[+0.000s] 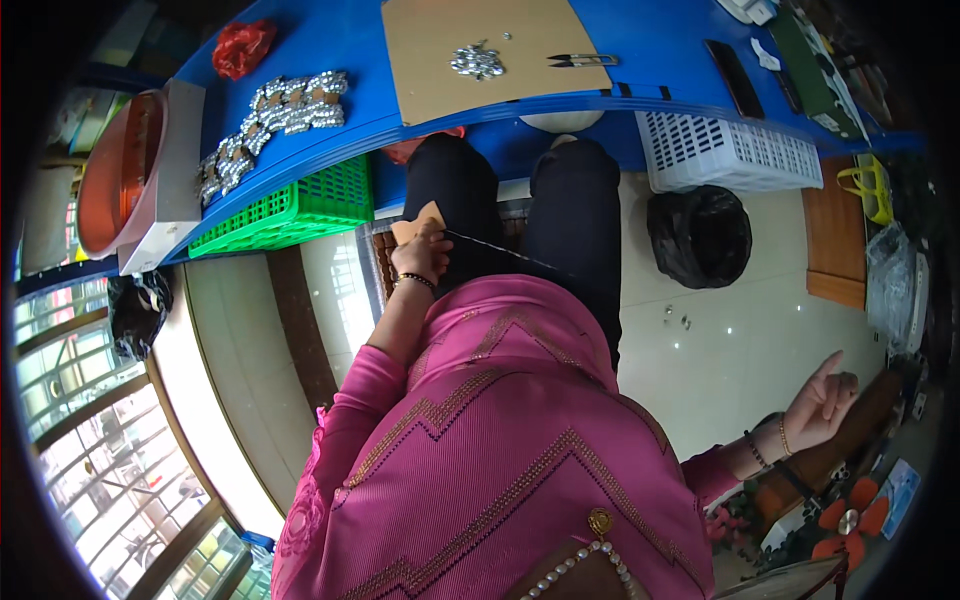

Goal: Attaching small metal components to bowtie-shaped cardboard pieces at a workbench.

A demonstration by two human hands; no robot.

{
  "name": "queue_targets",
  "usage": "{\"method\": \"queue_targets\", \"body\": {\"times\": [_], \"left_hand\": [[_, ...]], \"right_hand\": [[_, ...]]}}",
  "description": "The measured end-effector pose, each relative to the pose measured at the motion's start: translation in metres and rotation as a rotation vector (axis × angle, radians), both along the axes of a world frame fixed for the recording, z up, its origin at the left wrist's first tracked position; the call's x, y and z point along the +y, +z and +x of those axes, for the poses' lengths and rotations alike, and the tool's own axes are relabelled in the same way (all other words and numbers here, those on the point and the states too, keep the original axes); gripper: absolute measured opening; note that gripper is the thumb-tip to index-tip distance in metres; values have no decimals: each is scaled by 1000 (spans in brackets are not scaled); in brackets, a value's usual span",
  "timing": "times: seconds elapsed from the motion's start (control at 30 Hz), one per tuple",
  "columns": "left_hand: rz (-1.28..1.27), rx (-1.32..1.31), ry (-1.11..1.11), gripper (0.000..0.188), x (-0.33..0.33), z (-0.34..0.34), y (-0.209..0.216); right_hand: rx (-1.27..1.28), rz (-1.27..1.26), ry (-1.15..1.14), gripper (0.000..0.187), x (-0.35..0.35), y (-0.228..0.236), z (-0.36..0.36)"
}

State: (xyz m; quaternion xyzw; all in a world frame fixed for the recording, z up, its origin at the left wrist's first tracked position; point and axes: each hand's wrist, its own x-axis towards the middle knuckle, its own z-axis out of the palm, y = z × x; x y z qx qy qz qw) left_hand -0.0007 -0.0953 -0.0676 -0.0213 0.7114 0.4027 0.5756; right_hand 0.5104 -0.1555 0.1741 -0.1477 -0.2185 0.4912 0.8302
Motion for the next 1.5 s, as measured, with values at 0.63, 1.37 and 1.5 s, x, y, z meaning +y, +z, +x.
{"method": "queue_targets", "body": {"times": [0.63,1.37,1.5], "left_hand": [[-33,711,-348,48,2,-28,6],[178,398,-346,40,-29,-29,11],[282,-185,20,29,-17,-17,52]], "right_hand": [[-265,-104,-148,8,-6,59,-10],[-1162,-611,1074,21,127,-219,-389],[-993,-592,1216,18,132,-202,-396]]}}
